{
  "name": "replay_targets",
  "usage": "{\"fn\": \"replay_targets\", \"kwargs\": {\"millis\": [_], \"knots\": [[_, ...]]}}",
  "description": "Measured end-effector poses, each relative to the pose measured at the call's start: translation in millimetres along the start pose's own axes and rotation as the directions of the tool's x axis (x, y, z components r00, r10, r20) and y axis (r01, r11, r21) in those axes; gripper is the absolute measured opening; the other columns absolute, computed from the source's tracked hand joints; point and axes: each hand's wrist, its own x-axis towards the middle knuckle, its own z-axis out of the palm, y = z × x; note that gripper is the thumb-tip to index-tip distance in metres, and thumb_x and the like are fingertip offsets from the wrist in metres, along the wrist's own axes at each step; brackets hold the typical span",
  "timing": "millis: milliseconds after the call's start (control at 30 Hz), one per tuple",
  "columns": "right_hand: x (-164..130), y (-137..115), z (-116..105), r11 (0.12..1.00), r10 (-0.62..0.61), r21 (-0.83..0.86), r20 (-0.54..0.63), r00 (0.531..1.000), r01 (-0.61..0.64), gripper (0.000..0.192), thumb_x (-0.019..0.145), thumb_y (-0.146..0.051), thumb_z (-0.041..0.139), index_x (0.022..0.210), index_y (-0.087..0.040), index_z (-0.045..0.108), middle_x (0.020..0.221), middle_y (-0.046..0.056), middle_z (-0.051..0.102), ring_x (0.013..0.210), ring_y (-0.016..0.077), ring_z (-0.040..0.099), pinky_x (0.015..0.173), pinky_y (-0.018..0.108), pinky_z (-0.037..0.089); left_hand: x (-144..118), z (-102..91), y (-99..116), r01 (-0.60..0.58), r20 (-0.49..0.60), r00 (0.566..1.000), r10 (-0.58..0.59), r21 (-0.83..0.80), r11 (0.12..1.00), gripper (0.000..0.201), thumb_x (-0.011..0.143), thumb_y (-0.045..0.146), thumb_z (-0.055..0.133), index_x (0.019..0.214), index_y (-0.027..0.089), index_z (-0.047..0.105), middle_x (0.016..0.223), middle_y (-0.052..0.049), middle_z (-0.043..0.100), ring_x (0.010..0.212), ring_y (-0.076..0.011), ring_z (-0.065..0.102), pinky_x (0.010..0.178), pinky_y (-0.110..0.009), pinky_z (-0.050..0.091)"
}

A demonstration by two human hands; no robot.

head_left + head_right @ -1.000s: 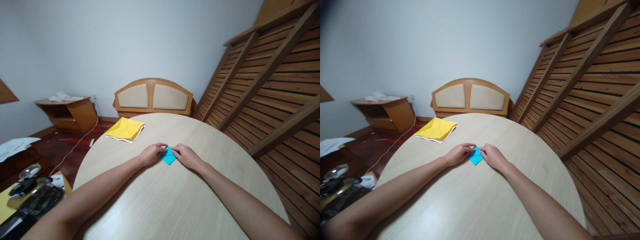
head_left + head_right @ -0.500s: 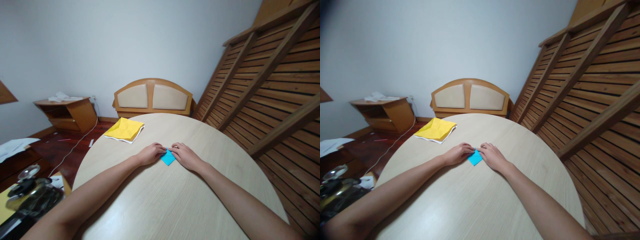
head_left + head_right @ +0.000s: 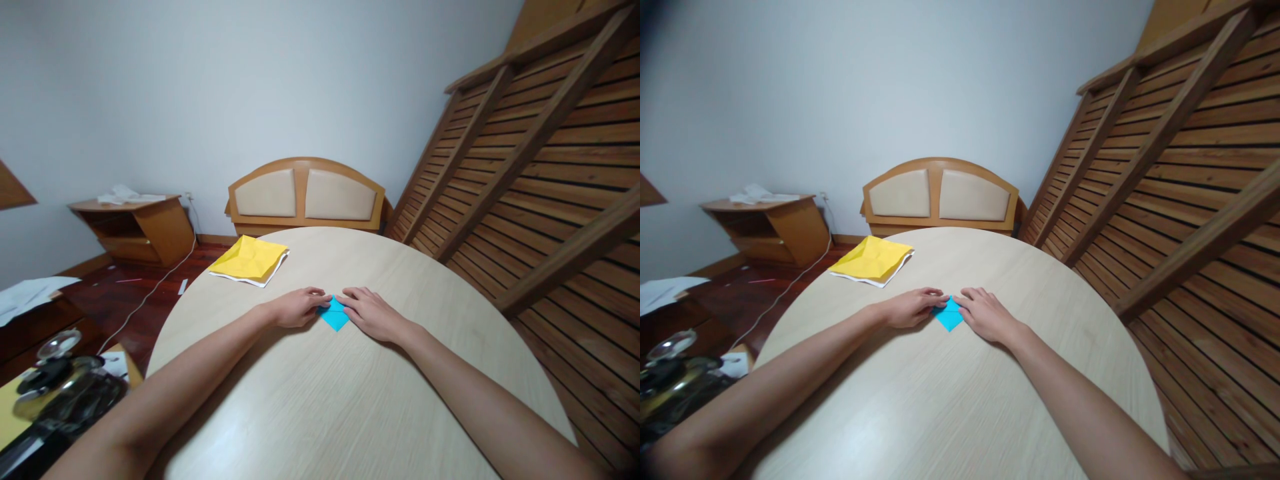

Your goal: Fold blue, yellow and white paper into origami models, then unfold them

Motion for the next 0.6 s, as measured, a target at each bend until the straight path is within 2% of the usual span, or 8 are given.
{"fn": "replay_targets", "kwargs": {"millis": [133, 267, 433, 533, 600], "knots": [[-1, 6, -3, 0.999, -0.043, 0.001, -0.044, 0.998, 0.043, 0.036, 0.1, -0.03, 0.047, 0.133, -0.026, 0.062, 0.135, 0.013, 0.057, 0.122, 0.0278, 0.051, 0.101, 0.043, 0.041, 0, -4.6, 0, -0.1, 0.014, 0.995, 0.099, 0.027, 0.995, 0.047, 0.084, 0.004, 0.05, 0.128, 0.016, 0.061, 0.136, -0.012, 0.06, 0.126, -0.0263, 0.053, 0.111, -0.042, 0.04], [1, 11, -4, 0.995, -0.088, 0.037, -0.091, 0.992, 0.092, 0.03, 0.097, -0.022, 0.051, 0.12, -0.023, 0.07, 0.123, 0.011, 0.064, 0.113, 0.0249, 0.057, 0.098, 0.039, 0.043, -2, -7.2, 0, -0.112, -0.008, 0.994, 0.112, 0.042, 0.993, 0.044, 0.087, 0.011, 0.052, 0.129, 0.017, 0.061, 0.13, -0.013, 0.063, 0.12, -0.0258, 0.057, 0.108, -0.042, 0.043], [2, 13, -3, 0.986, -0.114, 0.114, -0.079, 0.99, 0.122, 0.032, 0.093, -0.015, 0.05, 0.117, -0.021, 0.071, 0.113, 0.01, 0.066, 0.106, 0.0227, 0.059, 0.095, 0.035, 0.045, -3, -6.8, -3, -0.101, -0.013, 0.995, 0.101, -0.006, 0.995, 0.034, 0.092, 0.016, 0.051, 0.125, 0.016, 0.062, 0.133, -0.011, 0.063, 0.122, -0.0246, 0.056, 0.109, -0.04, 0.042], [1, 13, -5, 0.982, -0.118, 0.142, -0.038, 0.992, 0.122, 0.041, 0.086, -0.007, 0.05, 0.119, -0.021, 0.069, 0.117, 0.01, 0.065, 0.111, 0.023, 0.056, 0.1, 0.036, 0.043, -4, -6.8, -1, -0.153, 0.032, 0.988, 0.151, 0.044, 0.987, 0.033, 0.093, 0.018, 0.051, 0.124, 0.014, 0.062, 0.139, -0.012, 0.059, 0.125, -0.026, 0.055, 0.115, -0.043, 0.036], [-1, 14, -7, 0.979, -0.13, 0.157, -0.013, 0.991, 0.13, 0.044, 0.084, -0.006, 0.049, 0.121, -0.02, 0.068, 0.12, 0.011, 0.063, 0.115, 0.0236, 0.054, 0.103, 0.037, 0.041, -4, -6.0, 1, -0.14, 0.029, 0.99, 0.138, 0.092, 0.986, 0.038, 0.093, 0.021, 0.052, 0.129, 0.013, 0.059, 0.14, -0.014, 0.058, 0.126, -0.0272, 0.054, 0.115, -0.045, 0.036]]}}
